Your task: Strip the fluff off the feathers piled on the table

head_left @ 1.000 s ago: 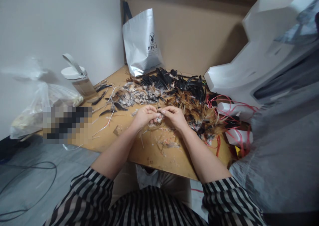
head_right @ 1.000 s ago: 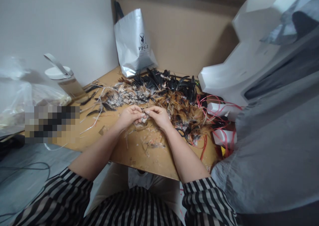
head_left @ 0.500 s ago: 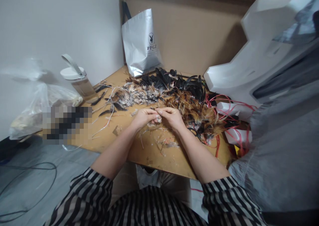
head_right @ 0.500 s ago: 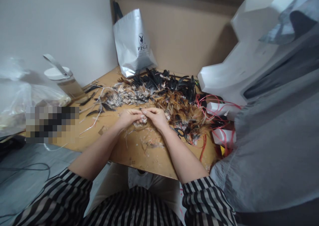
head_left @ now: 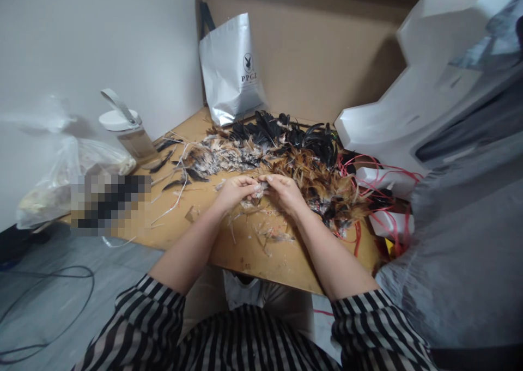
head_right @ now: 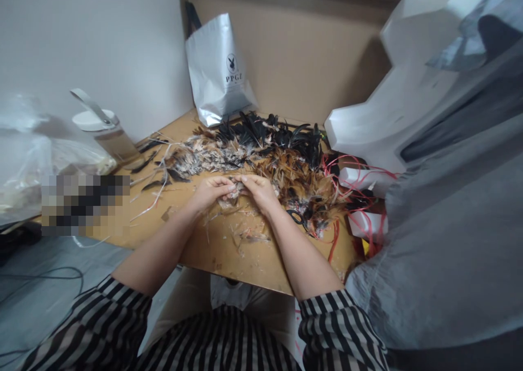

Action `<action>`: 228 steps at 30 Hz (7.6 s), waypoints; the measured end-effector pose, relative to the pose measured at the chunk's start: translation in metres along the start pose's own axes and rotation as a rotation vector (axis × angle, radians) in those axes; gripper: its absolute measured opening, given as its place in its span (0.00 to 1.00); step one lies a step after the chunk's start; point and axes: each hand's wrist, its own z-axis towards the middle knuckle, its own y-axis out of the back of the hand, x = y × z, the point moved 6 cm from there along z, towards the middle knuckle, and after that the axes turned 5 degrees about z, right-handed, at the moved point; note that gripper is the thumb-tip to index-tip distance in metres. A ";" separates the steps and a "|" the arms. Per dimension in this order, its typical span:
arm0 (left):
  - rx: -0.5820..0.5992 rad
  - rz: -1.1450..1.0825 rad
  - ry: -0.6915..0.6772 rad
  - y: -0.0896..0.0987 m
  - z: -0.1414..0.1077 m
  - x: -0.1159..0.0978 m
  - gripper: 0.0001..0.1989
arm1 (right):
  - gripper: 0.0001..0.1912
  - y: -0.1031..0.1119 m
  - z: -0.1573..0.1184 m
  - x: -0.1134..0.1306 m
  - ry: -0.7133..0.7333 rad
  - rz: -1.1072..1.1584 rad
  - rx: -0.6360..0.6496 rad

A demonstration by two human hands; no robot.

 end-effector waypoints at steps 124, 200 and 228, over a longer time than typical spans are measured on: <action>-0.231 0.473 -0.478 -0.002 -0.013 -0.024 0.07 | 0.04 0.001 -0.014 0.046 0.648 -0.837 -0.178; 0.016 -0.264 0.101 -0.008 -0.001 0.011 0.13 | 0.10 -0.006 -0.006 0.002 0.089 -0.052 -0.078; -0.151 -0.149 0.022 -0.001 0.002 0.005 0.13 | 0.08 -0.003 -0.011 0.011 0.183 -0.196 -0.216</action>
